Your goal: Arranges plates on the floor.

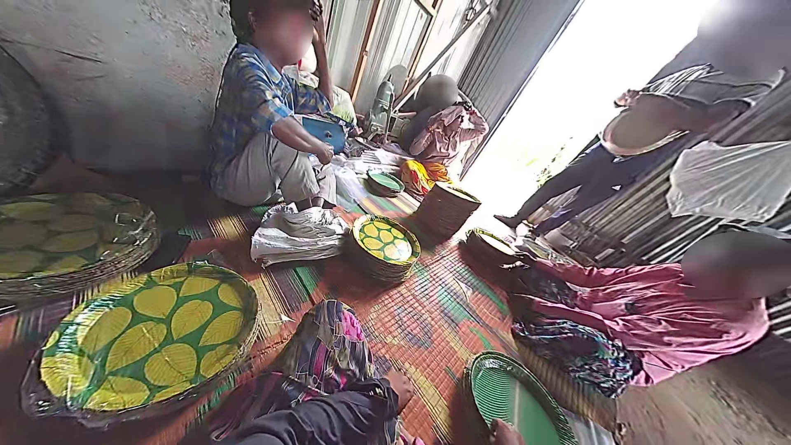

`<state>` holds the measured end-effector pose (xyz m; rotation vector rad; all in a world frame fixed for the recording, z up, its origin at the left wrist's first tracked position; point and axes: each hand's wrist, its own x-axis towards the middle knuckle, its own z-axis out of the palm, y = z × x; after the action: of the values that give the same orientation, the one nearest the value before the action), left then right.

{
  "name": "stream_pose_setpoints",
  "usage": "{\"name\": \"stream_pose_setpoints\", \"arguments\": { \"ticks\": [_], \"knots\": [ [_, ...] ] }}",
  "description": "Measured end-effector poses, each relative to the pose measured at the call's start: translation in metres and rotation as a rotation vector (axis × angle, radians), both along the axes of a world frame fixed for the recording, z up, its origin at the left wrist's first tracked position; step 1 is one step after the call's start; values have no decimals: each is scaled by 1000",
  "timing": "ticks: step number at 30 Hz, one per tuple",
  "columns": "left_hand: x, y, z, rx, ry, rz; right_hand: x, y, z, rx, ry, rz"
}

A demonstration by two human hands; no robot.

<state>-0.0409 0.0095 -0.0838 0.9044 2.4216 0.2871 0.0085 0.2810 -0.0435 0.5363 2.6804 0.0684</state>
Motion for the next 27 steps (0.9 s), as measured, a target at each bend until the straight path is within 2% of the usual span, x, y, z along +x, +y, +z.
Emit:
{"name": "stream_pose_setpoints", "arguments": {
  "ticks": [2,3,7,8,10,11,13,15,18,21,24,27],
  "knots": [
    [-8,-2,-32,90,128,-33,-4,-1,-4,3,-8,1],
    [-9,-7,-35,122,190,-81,-6,-1,-5,-1,-10,-4],
    [22,-10,63,-32,-53,-32,1,-4,8,-29,8,-47],
    [24,-13,68,-53,-57,-26,1,-6,10,-31,10,-54],
    [21,-11,40,-45,-24,13,0,-6,9,-43,10,-65],
    [12,-2,12,-22,24,37,-2,-3,6,-40,5,-57],
    [-4,12,-22,-19,61,43,-6,24,-20,-9,55,49],
    [-9,16,-27,-47,55,33,-14,50,-47,38,108,106],
    [-10,13,-23,-41,56,11,-10,13,-15,20,-21,-30],
    [-9,13,-20,-44,53,9,-13,32,-31,42,28,16],
    [-9,13,-18,-57,44,8,-6,0,-3,18,-24,-44],
    [-10,12,-20,-56,58,-4,-6,-6,3,20,-48,-46]
  ]
}}
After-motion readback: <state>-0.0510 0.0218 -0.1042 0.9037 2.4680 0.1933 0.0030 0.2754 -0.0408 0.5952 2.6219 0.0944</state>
